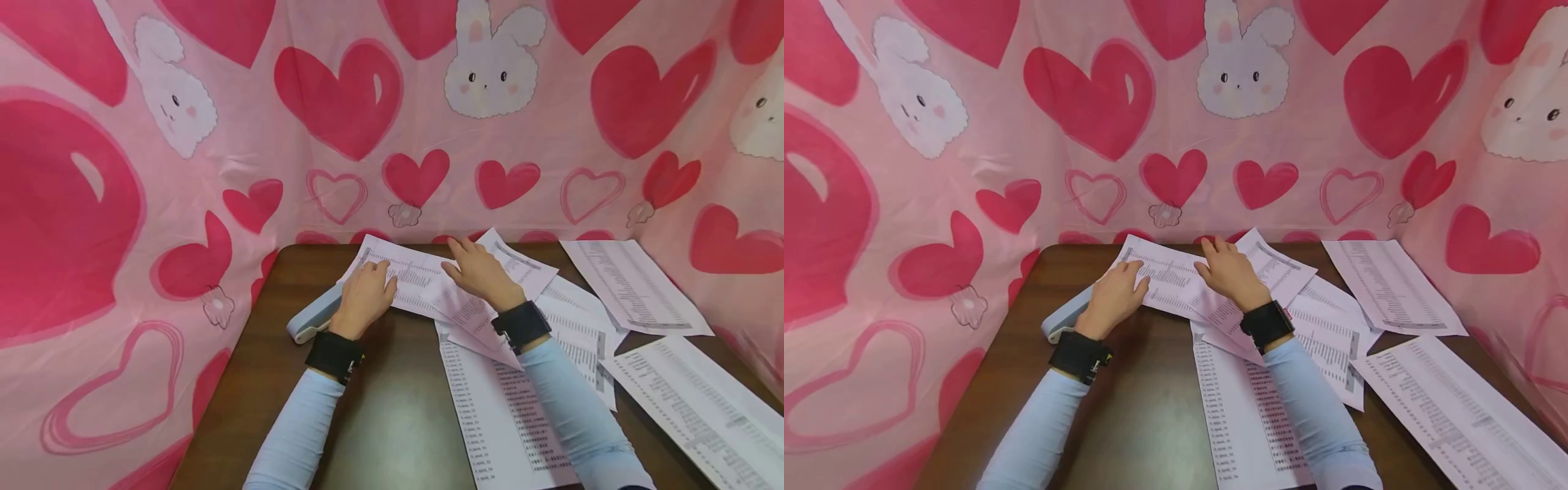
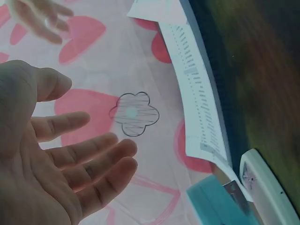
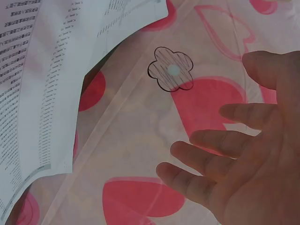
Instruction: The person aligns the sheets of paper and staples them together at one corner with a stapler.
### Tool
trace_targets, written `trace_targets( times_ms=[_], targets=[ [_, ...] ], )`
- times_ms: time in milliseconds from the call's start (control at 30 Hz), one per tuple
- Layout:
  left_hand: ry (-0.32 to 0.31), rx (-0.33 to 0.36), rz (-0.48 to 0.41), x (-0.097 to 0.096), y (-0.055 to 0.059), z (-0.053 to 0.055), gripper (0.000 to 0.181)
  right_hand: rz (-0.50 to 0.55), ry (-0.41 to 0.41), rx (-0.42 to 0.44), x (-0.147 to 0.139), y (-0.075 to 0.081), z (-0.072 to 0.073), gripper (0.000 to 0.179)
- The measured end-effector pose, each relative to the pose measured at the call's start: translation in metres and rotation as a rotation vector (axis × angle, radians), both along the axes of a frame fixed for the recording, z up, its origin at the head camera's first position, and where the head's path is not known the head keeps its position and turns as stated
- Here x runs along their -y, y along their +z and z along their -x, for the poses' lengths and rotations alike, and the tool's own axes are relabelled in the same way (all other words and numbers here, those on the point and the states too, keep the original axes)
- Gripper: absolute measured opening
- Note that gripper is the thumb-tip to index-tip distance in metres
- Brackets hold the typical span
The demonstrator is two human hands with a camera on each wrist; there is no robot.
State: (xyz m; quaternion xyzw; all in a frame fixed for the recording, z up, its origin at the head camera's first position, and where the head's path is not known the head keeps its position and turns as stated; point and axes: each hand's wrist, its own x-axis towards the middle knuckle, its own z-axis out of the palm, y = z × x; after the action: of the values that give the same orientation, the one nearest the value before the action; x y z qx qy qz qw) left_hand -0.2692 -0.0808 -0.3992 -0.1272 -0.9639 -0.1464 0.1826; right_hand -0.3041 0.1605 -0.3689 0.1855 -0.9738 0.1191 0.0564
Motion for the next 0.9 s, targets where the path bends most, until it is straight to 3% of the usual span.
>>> trace_targets(
  times_ms=[267,533,900],
  targets=[
    [0.038,0.068,-0.01,-0.004,-0.011,-0.001,0.031,-0.001,0.047,-0.011,0.011,0.003,0.018,0.062],
    [0.049,0.018,-0.019,-0.01,-0.019,-0.002,0.029,-0.002,0.063,-0.032,0.02,-0.002,0.035,0.046],
    [0.094,0.096,-0.045,-0.014,-0.027,-0.004,0.036,0.006,0.084,0.016,0.025,-0.012,0.064,0.039]
  ],
)
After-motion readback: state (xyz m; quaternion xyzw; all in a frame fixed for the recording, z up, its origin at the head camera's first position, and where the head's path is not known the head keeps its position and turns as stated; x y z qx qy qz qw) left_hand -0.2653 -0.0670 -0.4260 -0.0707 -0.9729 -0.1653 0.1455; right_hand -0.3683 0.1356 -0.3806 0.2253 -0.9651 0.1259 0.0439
